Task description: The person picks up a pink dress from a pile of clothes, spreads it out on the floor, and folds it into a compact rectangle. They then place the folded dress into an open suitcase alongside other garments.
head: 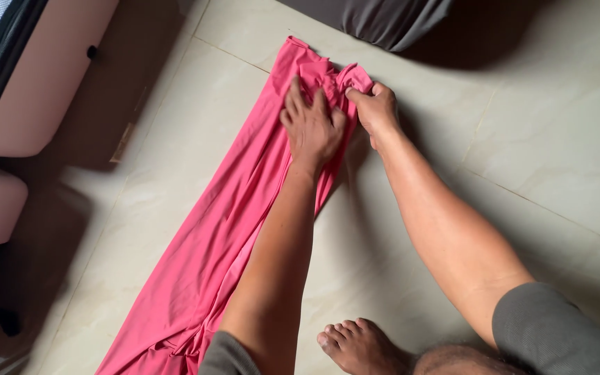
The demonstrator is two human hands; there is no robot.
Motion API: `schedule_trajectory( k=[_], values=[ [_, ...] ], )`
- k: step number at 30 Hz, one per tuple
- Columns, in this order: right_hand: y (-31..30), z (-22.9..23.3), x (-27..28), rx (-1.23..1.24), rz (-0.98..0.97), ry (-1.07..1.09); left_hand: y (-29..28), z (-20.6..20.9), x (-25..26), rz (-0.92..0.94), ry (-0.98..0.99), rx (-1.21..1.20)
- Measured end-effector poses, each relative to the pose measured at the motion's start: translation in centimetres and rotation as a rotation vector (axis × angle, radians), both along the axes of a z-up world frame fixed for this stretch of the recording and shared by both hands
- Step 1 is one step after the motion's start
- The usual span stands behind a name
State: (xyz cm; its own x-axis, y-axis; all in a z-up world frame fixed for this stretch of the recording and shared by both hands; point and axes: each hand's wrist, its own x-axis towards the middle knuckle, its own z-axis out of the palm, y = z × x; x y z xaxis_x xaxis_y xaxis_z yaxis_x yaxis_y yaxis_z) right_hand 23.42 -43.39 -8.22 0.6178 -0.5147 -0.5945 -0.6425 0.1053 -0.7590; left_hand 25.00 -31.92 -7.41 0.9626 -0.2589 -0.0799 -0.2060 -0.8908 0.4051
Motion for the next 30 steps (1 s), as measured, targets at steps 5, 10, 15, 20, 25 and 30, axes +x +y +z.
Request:
schedule_trajectory(
  k=[5,10,15,20,25,30],
  values=[
    [0.6,1.4,0.9,0.131,0.072,-0.278,-0.4,1.2,0.2,-0.071,0.101,-0.134],
    [0.4,0.5,0.6,0.335,0.186,-0.515,-1.2,-0.2,1.0,0.276,0.102,-0.307],
    [1.2,-2.1,-0.7,0.739,-0.16,-0.515,-1.1,-0.5,0.3,0.487,0.093,-0.513],
    [3.2,-6.9,0.7,0.132,-0.093,-0.395,-1.0,0.3,-1.3,0.365,-0.113,-0.68],
    [4.3,-11.9,2.5,-0.468,-0.013,-0.261,-0.3,2.2,-2.7,0.168,-0.175,-0.432],
    [5.2,-7.6,1.4,-1.089,0.097,-0.147,0.2,5.2,-2.6,0.143,-0.084,-0.287]
  ],
)
